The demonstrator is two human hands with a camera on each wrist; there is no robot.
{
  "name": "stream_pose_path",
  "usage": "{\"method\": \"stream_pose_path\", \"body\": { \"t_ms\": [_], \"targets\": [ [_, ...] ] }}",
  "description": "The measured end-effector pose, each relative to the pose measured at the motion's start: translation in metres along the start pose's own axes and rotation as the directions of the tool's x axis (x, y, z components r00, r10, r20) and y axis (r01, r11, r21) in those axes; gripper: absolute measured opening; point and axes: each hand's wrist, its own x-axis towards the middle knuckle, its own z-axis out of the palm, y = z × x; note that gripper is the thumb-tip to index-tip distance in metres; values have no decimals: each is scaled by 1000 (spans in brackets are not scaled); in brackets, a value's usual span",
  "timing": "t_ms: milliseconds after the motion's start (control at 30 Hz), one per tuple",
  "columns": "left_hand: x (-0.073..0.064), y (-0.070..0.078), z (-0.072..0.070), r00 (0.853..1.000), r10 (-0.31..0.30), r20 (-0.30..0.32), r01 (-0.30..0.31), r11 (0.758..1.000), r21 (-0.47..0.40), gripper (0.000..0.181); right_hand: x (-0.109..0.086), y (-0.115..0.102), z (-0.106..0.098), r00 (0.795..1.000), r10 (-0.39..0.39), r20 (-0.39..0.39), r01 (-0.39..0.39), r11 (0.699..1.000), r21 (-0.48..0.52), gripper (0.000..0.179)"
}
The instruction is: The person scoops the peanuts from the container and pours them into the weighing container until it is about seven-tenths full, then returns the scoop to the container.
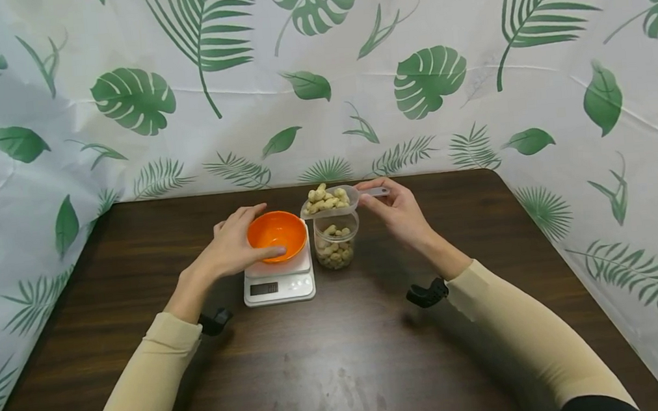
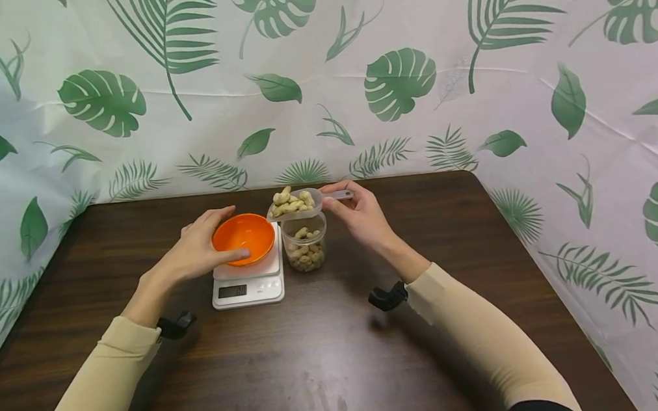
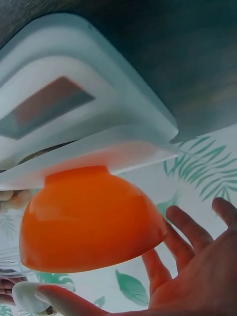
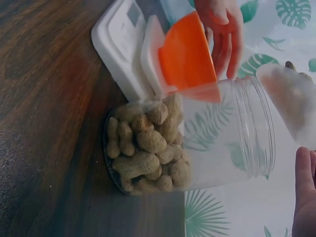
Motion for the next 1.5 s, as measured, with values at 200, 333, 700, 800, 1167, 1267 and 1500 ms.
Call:
{"method": "stream_pose_path", "body": {
  "t_ms": [200, 333, 700, 800, 1167, 1267, 1500],
  "targets": [
    [-2, -4, 0, 998, -39, 42, 39, 999, 3, 110, 3, 1, 3, 1000, 15, 23, -14, 999, -34, 24],
    [-5, -8, 3, 997, -50, 63, 51, 999, -11, 114, 4, 0, 8, 999, 40, 34, -38, 998, -43, 24],
    [-7, -11, 7, 994, -44, 96, 47, 998, -31, 113, 9, 2, 22, 992, 91, 82, -75, 981, -179, 26],
    [-8, -10, 7, 995, -42, 93, 46, 998, -40, 112, 11, 1, 26, 989, 105, 104, -80, 973, -214, 26],
    [-7, -12, 6, 995, -27, 94, 32, 998, -49, 111, 20, -5, 40, 979, 90, 180, -20, 934, -356, 22],
    [-7, -12, 6, 995, -30, 97, 35, 998, -51, 113, 20, -5, 42, 980, 78, 184, -6, 930, -367, 20],
    [-7, -12, 6, 996, -28, 90, 32, 999, -42, 114, 21, -12, 37, 982, 68, 174, 0, 931, -365, 21]
  ]
}}
